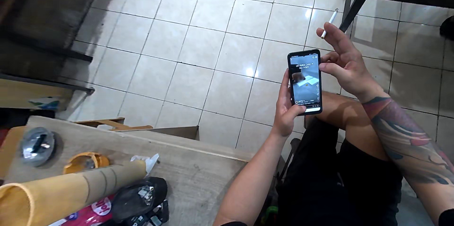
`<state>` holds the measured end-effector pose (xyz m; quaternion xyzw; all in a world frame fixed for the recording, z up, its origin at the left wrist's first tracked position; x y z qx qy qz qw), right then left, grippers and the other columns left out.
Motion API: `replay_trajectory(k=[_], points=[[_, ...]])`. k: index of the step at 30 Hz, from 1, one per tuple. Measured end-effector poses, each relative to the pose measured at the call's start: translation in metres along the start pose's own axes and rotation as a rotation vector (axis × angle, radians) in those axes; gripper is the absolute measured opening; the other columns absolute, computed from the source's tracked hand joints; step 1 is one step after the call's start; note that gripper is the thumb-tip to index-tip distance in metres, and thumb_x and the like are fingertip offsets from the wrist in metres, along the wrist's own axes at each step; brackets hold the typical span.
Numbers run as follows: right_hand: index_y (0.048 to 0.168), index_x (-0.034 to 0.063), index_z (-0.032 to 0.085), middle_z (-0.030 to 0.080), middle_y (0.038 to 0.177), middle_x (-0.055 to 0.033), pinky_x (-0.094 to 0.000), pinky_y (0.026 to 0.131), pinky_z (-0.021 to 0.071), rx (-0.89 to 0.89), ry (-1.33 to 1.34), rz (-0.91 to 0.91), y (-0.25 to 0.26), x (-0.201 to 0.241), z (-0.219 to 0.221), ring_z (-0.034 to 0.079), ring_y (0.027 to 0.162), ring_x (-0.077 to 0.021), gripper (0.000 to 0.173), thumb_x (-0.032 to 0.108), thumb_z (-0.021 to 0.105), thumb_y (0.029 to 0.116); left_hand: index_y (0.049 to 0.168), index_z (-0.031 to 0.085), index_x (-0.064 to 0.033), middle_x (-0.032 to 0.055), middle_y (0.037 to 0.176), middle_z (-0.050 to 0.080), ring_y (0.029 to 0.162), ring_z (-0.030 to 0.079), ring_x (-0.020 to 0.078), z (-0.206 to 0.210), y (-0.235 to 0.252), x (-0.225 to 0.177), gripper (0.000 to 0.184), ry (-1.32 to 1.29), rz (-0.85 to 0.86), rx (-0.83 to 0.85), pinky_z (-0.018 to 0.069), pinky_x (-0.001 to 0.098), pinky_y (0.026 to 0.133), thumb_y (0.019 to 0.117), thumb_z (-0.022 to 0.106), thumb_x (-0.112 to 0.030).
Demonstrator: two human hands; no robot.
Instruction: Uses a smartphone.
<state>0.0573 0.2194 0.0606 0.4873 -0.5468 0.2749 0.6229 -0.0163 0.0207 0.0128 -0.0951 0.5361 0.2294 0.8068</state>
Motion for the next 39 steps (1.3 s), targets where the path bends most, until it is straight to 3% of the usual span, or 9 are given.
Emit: replay_trajectory(k=[12,23,39], points=[[0.161,0.0034,0.023,0.038,0.162,-0.0117,-0.0299,0.075,0.0625,-0.003,-0.023,0.001,0.0002,0.0007,0.0,0.07,0.094,-0.0157,0.075,0.0,0.06,0.0956,0.165,0.007,-0.0282,0.0127,0.157,0.038,0.125,0.057,0.0256,-0.0004,-0.0004,0.0001,0.101,0.01,-0.003,-0.01,0.0554,0.0454,0.094,0.0818,0.058,-0.006],[0.161,0.0031,0.021,0.037,0.163,-0.0119,-0.0307,0.077,0.0627,0.011,0.0,-0.001,0.0001,-0.0003,-0.0005,0.07,0.096,-0.0167,0.076,0.0,0.061,0.0957,0.165,0.008,-0.0321,0.0099,0.159,0.038,0.126,0.057,0.0243,-0.0019,-0.0014,0.0023,0.07,-0.02,-0.017,0.006,0.0575,0.0445,0.091,0.103,0.039,-0.04],[0.161,0.0026,0.022,0.036,0.163,-0.0119,-0.0306,0.078,0.0626,0.015,-0.004,-0.008,-0.0004,-0.0009,0.0,0.07,0.096,-0.0165,0.075,0.0,0.06,0.0959,0.165,0.01,-0.0311,0.0113,0.155,0.041,0.124,0.058,0.0243,-0.0019,-0.0007,0.0029,0.072,-0.028,-0.019,-0.013,0.056,0.0448,0.093,0.1006,0.042,-0.033]])
Point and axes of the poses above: each hand's wrist, its own y-axis towards the middle knuckle, its own z-axis out of the palm, x = y × z, the point moved 3 cm from there along y, towards the middle knuckle
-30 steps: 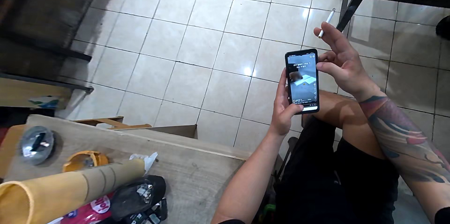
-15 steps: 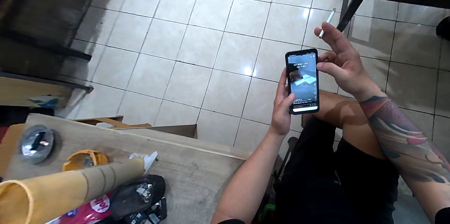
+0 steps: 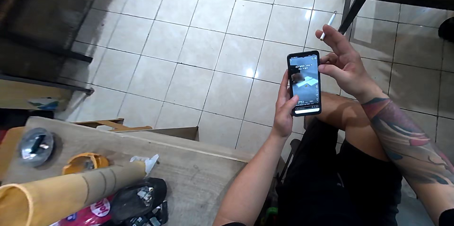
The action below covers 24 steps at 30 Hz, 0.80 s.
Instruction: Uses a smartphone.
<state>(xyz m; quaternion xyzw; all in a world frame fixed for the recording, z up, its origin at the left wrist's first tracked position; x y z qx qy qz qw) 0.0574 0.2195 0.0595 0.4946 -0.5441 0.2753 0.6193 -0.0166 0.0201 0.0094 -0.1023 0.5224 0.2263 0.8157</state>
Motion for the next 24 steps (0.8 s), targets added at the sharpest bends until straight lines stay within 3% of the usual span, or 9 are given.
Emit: replay_trajectory(k=[9,19,21,24], points=[[0.161,0.0021,0.022,0.037,0.162,-0.0121,-0.0307,0.082,0.0629,-0.004,0.005,-0.002,0.0002,-0.0002,0.0001,0.071,0.097,-0.0163,0.078,0.0,0.063,0.0947,0.165,0.01,-0.0311,0.0106,0.155,0.041,0.123,0.058,0.0236,0.0001,-0.0007,0.0001,0.074,0.013,0.004,-0.004,0.0559,0.0437,0.094,0.1003,0.048,-0.032],[0.16,0.0007,0.021,0.039,0.16,-0.0125,-0.0329,0.081,0.065,-0.007,-0.045,-0.018,0.0001,0.0009,0.0029,0.072,0.093,-0.0176,0.095,-0.006,0.076,0.0826,0.165,0.01,-0.0293,0.0112,0.156,0.04,0.125,0.057,0.0246,0.0007,0.0,-0.0002,0.075,0.028,0.013,0.016,0.0555,0.0442,0.094,0.0994,0.047,-0.028],[0.16,0.002,0.024,0.04,0.16,-0.0109,-0.0308,0.079,0.0644,-0.025,-0.085,-0.004,0.0004,0.0004,0.0029,0.072,0.091,-0.0149,0.088,-0.004,0.073,0.0871,0.165,0.011,-0.0298,0.0117,0.154,0.042,0.123,0.059,0.0245,0.0003,0.0002,0.0007,0.075,0.031,0.006,0.011,0.0564,0.0439,0.092,0.099,0.048,-0.03],[0.16,0.0053,0.028,0.041,0.161,-0.0072,-0.0257,0.07,0.0606,-0.068,-0.102,0.038,0.001,0.0001,0.0019,0.069,0.083,-0.0098,0.067,0.001,0.058,0.1004,0.165,0.011,-0.0305,0.0117,0.155,0.042,0.125,0.058,0.0254,-0.0003,0.0,0.0022,0.076,0.03,-0.006,0.011,0.0557,0.0452,0.094,0.0995,0.049,-0.033]])
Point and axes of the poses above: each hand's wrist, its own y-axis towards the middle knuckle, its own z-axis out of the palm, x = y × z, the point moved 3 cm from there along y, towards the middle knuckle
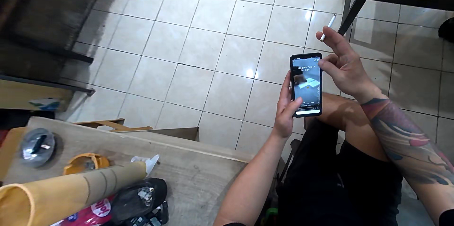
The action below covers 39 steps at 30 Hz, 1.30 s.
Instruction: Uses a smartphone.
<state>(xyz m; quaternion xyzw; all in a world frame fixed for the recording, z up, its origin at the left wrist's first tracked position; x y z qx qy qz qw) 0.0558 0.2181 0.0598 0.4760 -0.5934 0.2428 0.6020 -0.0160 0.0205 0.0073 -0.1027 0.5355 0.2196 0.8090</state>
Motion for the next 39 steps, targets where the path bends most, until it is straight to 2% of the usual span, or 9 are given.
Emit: replay_trajectory(k=[2,4,14,19,26,30,33,35,39], points=[[0.16,0.0055,0.027,0.04,0.162,-0.007,-0.0257,0.071,0.0607,-0.001,0.026,0.014,0.0001,0.0004,-0.0013,0.069,0.085,-0.0101,0.062,0.003,0.052,0.1036,0.165,0.011,-0.0305,0.0114,0.156,0.041,0.126,0.057,0.0256,0.0006,-0.0001,-0.0005,0.076,0.001,0.002,-0.001,0.0551,0.0454,0.095,0.0994,0.049,-0.033],[0.16,0.0047,0.026,0.04,0.162,-0.0078,-0.0258,0.071,0.0601,0.004,0.048,0.008,0.0,-0.0001,-0.0011,0.068,0.085,-0.0104,0.063,0.003,0.052,0.1033,0.165,0.011,-0.0298,0.0116,0.155,0.042,0.126,0.057,0.0254,0.0003,-0.0003,-0.0009,0.076,0.001,0.01,0.004,0.0549,0.0453,0.095,0.0996,0.049,-0.035],[0.16,0.0027,0.025,0.04,0.161,-0.0108,-0.0286,0.075,0.0623,0.028,0.057,-0.032,-0.0003,0.0004,-0.0008,0.07,0.09,-0.0138,0.072,-0.002,0.06,0.0973,0.165,0.011,-0.0286,0.0109,0.153,0.045,0.124,0.058,0.0228,0.0003,-0.0005,-0.0016,0.075,0.009,0.023,0.002,0.0552,0.0429,0.095,0.0997,0.048,-0.034],[0.16,0.0012,0.023,0.039,0.16,-0.0134,-0.0338,0.083,0.0645,0.045,0.081,-0.06,-0.0004,-0.0022,0.0005,0.072,0.096,-0.0187,0.081,-0.003,0.068,0.0921,0.165,0.01,-0.0298,0.0103,0.155,0.043,0.125,0.057,0.0228,-0.0001,-0.0005,-0.0013,0.074,-0.005,0.011,0.005,0.0551,0.0434,0.095,0.1006,0.046,-0.037],[0.16,0.001,0.024,0.04,0.16,-0.0128,-0.0331,0.082,0.064,0.047,0.043,-0.067,-0.0006,-0.0011,0.0014,0.072,0.095,-0.0177,0.083,-0.001,0.07,0.0907,0.164,0.012,-0.0324,0.0095,0.155,0.043,0.124,0.058,0.0223,-0.0007,-0.0005,-0.0006,0.07,-0.024,-0.007,0.009,0.0562,0.043,0.092,0.1016,0.042,-0.037],[0.162,0.0055,0.022,0.036,0.163,-0.0109,-0.0325,0.076,0.0641,0.091,-0.029,-0.064,-0.0012,-0.0008,0.003,0.072,0.093,-0.017,0.102,0.002,0.082,0.0797,0.165,0.011,-0.0323,0.0094,0.156,0.042,0.125,0.057,0.0228,-0.0006,-0.0003,-0.0004,0.07,-0.026,0.0,0.006,0.0556,0.0438,0.094,0.1015,0.041,-0.037],[0.165,0.0085,0.016,0.032,0.165,-0.0097,-0.0307,0.085,0.0604,0.158,-0.08,-0.082,-0.0017,-0.002,0.0044,0.067,0.105,-0.0156,0.118,0.011,0.09,0.0728,0.165,0.012,-0.0311,0.0101,0.156,0.042,0.128,0.056,0.024,-0.0003,-0.0001,-0.002,0.069,-0.029,0.015,0.002,0.0541,0.045,0.097,0.1026,0.041,-0.038],[0.164,0.0066,0.014,0.033,0.164,-0.0115,-0.0304,0.09,0.0599,0.172,-0.094,-0.101,-0.0011,-0.002,0.0046,0.066,0.11,-0.0161,0.12,0.016,0.092,0.0729,0.164,0.013,-0.031,0.0101,0.154,0.043,0.126,0.056,0.0238,0.0001,0.0002,-0.0028,0.069,-0.025,0.016,-0.004,0.0543,0.0449,0.096,0.1023,0.041,-0.037],[0.164,0.0071,0.014,0.031,0.166,-0.0099,-0.0287,0.081,0.0609,0.154,-0.071,-0.078,-0.0006,-0.0022,0.0038,0.068,0.1,-0.0135,0.117,0.015,0.089,0.0753,0.165,0.011,-0.0315,0.0103,0.156,0.041,0.126,0.056,0.0233,-0.0004,0.0002,-0.0018,0.07,-0.03,0.007,0.005,0.0545,0.044,0.096,0.1024,0.042,-0.039]])
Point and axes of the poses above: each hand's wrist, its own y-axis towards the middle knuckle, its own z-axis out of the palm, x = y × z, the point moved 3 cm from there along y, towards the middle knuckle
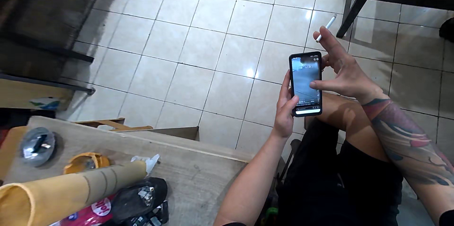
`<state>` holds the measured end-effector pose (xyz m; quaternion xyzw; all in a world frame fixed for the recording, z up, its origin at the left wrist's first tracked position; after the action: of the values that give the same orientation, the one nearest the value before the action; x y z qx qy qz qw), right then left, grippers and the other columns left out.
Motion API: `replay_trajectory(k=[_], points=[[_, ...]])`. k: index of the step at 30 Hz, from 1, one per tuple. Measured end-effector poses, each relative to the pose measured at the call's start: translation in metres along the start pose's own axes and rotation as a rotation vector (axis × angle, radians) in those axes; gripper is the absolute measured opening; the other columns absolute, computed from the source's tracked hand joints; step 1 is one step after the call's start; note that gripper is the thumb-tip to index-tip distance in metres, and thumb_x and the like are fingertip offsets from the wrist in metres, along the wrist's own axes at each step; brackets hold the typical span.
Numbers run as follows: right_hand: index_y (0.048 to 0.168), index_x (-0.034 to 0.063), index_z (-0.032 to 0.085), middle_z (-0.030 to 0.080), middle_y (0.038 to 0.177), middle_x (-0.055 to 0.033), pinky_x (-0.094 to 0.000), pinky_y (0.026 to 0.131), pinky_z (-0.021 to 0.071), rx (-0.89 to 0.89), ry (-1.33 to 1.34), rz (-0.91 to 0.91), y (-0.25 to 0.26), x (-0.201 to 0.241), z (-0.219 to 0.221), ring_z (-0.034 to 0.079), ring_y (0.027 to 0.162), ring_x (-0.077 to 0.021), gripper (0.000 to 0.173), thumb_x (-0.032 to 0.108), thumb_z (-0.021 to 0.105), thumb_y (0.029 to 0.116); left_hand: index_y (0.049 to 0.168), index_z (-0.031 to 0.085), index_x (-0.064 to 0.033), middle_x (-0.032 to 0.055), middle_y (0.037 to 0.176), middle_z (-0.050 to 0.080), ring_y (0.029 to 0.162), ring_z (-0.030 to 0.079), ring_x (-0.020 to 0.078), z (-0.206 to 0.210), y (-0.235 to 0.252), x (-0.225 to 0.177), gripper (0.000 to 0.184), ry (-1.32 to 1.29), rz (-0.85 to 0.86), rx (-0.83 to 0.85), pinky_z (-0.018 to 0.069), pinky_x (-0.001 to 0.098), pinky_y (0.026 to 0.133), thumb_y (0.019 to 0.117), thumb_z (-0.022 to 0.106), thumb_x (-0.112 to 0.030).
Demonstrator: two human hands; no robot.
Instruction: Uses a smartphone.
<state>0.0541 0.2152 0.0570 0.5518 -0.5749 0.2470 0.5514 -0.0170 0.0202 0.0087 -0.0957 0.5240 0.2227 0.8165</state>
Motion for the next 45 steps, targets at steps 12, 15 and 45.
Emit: replay_trajectory(k=[12,15,45], points=[[0.163,0.003,0.015,0.033,0.165,-0.0125,-0.0328,0.084,0.0626,-0.045,0.112,-0.001,-0.0008,0.0004,-0.0023,0.07,0.1,-0.0173,0.092,0.006,0.072,0.0907,0.164,0.012,-0.0316,0.0109,0.154,0.043,0.125,0.058,0.0242,0.0002,-0.0011,-0.0001,0.07,0.004,-0.002,-0.016,0.0562,0.0449,0.093,0.1015,0.041,-0.039],[0.163,0.0031,0.015,0.033,0.165,-0.0122,-0.0328,0.084,0.0629,-0.048,0.113,0.005,-0.0004,0.0017,-0.0027,0.071,0.101,-0.0174,0.092,0.005,0.071,0.091,0.165,0.012,-0.0309,0.0106,0.155,0.041,0.127,0.056,0.0244,0.0,-0.0006,0.0,0.07,0.002,0.005,-0.012,0.055,0.0458,0.096,0.102,0.041,-0.039],[0.163,0.0053,0.02,0.033,0.165,-0.0113,-0.0292,0.092,0.0581,-0.111,0.049,0.072,0.0001,-0.0039,-0.0077,0.066,0.112,-0.0145,0.063,0.021,0.046,0.1087,0.165,0.013,-0.0301,0.0097,0.158,0.039,0.129,0.055,0.0234,-0.0016,-0.0009,-0.0029,0.068,0.004,0.072,-0.057,0.0546,0.0452,0.097,0.1029,0.039,-0.039]])
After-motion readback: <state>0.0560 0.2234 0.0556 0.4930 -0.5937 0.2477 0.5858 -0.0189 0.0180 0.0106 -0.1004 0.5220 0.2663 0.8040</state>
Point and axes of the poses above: each hand's wrist, its own y-axis towards the middle knuckle, its own z-axis out of the palm, x = y × z, the point moved 3 cm from there along y, towards the middle knuckle
